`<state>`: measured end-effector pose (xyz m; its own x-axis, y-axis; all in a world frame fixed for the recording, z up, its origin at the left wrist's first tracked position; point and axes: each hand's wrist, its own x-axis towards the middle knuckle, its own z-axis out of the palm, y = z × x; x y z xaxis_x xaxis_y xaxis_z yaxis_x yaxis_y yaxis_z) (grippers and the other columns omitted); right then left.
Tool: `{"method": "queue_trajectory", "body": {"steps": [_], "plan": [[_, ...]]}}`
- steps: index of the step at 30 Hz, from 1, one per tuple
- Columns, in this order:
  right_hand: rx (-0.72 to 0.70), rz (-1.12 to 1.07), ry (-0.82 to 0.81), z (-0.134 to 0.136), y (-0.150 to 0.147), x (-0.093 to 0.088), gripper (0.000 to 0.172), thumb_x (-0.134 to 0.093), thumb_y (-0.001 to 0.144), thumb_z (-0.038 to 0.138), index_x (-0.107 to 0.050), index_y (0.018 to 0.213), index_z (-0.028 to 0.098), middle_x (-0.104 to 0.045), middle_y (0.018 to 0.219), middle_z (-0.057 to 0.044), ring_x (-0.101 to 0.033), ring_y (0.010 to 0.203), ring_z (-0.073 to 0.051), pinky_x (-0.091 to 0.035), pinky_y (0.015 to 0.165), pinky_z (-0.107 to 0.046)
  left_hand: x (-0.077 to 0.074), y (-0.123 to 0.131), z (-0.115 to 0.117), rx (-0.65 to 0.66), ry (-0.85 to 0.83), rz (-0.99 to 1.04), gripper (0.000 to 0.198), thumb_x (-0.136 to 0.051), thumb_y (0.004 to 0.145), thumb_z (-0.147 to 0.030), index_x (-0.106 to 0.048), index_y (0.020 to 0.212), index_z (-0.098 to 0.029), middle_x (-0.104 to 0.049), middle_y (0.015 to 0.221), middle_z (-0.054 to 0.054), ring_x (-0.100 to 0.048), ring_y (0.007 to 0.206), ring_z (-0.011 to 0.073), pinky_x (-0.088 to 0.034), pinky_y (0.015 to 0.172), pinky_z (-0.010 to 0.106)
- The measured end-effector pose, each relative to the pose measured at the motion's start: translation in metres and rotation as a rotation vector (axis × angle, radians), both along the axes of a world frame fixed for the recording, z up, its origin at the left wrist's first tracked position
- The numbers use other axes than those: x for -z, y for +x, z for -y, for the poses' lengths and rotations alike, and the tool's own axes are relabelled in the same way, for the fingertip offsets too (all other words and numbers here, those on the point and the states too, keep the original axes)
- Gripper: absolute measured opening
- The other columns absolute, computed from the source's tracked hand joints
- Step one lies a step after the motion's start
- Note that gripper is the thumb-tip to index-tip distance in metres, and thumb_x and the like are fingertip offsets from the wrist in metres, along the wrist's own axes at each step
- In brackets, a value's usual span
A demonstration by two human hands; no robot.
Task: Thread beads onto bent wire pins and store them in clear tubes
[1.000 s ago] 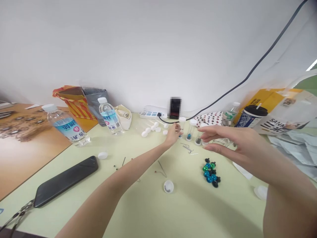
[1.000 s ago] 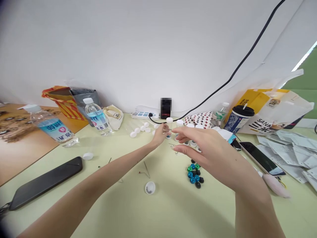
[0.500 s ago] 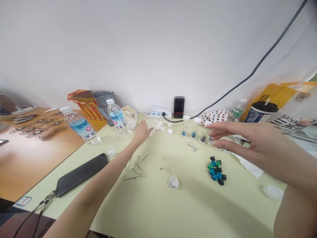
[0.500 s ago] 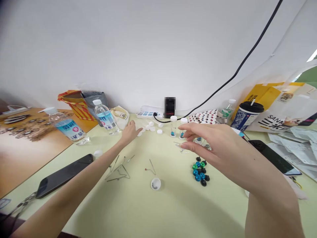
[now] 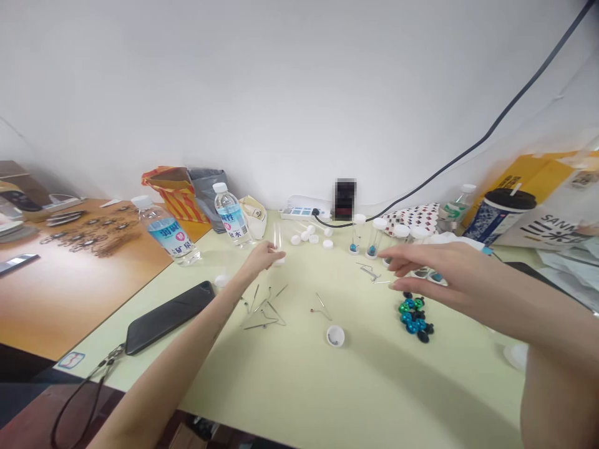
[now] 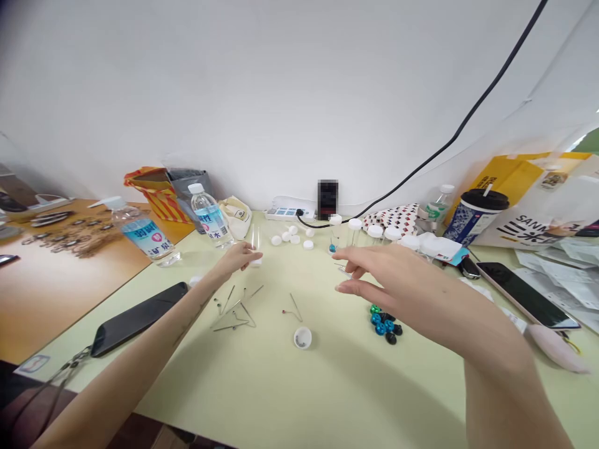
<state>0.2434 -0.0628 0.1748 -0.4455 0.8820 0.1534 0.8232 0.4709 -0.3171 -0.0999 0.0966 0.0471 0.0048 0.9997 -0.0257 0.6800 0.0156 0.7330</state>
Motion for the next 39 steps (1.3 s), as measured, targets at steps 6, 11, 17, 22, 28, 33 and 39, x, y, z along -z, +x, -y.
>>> {"method": "queue_trajectory", "body": {"steps": [6, 11, 17, 22, 28, 33, 39], "plan": [[0.104, -0.389, -0.034, -0.026, -0.066, 0.039, 0.048, -0.056, 0.084, 0.049, -0.052, 0.126, 0.026, -0.065, 0.109, -0.005, -0.063, 0.073, -0.017, -0.048, 0.064, -0.031, -0.019, 0.053, 0.085, 0.269, 0.346, 0.161, 0.031, -0.067, 0.074, -0.037, -0.053, 0.096, -0.021, -0.064, 0.094, 0.001, -0.052, 0.063, 0.0103, -0.044, 0.059, 0.024], [0.003, -0.508, -0.098, -0.038, -0.093, 0.073, 0.026, -0.055, 0.084, 0.044, -0.06, 0.099, 0.023, -0.063, 0.107, -0.003, -0.06, 0.071, -0.014, -0.046, 0.063, -0.029, -0.013, 0.072, 0.113, 0.329, 0.437, 0.024, 0.024, -0.066, 0.078, -0.038, -0.056, 0.095, -0.024, -0.06, 0.077, -0.003, -0.051, 0.063, 0.0122, -0.042, 0.06, 0.024], [0.197, -0.447, -0.108, -0.065, -0.072, 0.104, 0.028, -0.059, 0.08, 0.039, -0.056, 0.1, 0.02, -0.065, 0.102, -0.005, -0.061, 0.068, -0.014, -0.043, 0.057, -0.027, 0.013, 0.046, 0.086, 0.396, 0.39, -0.058, 0.013, -0.054, 0.085, -0.031, -0.063, 0.085, -0.022, -0.066, 0.082, 0.001, -0.058, 0.073, 0.0155, -0.045, 0.069, 0.027], [0.214, -0.402, -0.179, -0.075, -0.069, 0.138, 0.022, -0.059, 0.08, 0.033, -0.056, 0.097, 0.02, -0.065, 0.106, -0.005, -0.063, 0.071, -0.014, -0.043, 0.056, -0.025, 0.014, 0.022, 0.062, 0.343, 0.458, -0.201, 0.012, -0.054, 0.084, -0.022, -0.065, 0.078, -0.022, -0.067, 0.075, 0.002, -0.057, 0.075, 0.0189, -0.043, 0.072, 0.03], [0.215, -0.436, -0.245, -0.046, -0.069, 0.142, 0.023, -0.058, 0.081, 0.038, -0.055, 0.098, 0.022, -0.067, 0.093, -0.003, -0.063, 0.071, -0.017, -0.045, 0.057, -0.028, 0.012, 0.026, 0.067, 0.49, 0.425, -0.265, 0.017, -0.05, 0.085, -0.022, -0.066, 0.078, -0.022, -0.068, 0.082, 0.005, -0.054, 0.087, 0.0239, -0.043, 0.075, 0.035], [0.281, -0.418, -0.257, -0.025, -0.054, 0.148, 0.032, -0.06, 0.079, 0.041, -0.054, 0.106, 0.024, -0.062, 0.111, -0.005, -0.062, 0.071, -0.016, -0.046, 0.059, -0.029, 0.016, 0.025, 0.067, 0.521, 0.407, -0.322, 0.016, -0.051, 0.084, -0.022, -0.066, 0.08, -0.021, -0.067, 0.088, 0.007, -0.053, 0.091, 0.0256, -0.042, 0.077, 0.037], [0.409, -0.338, -0.128, -0.014, -0.037, 0.138, 0.033, -0.052, 0.085, 0.05, -0.054, 0.102, 0.023, -0.065, 0.093, -0.003, -0.053, 0.057, -0.013, -0.04, 0.053, -0.028, 0.016, 0.004, 0.052, 0.361, 0.335, -0.508, 0.01, -0.057, 0.079, -0.021, -0.065, 0.074, -0.02, -0.066, 0.087, 0.008, -0.054, 0.089, 0.0271, -0.041, 0.074, 0.036]]}}
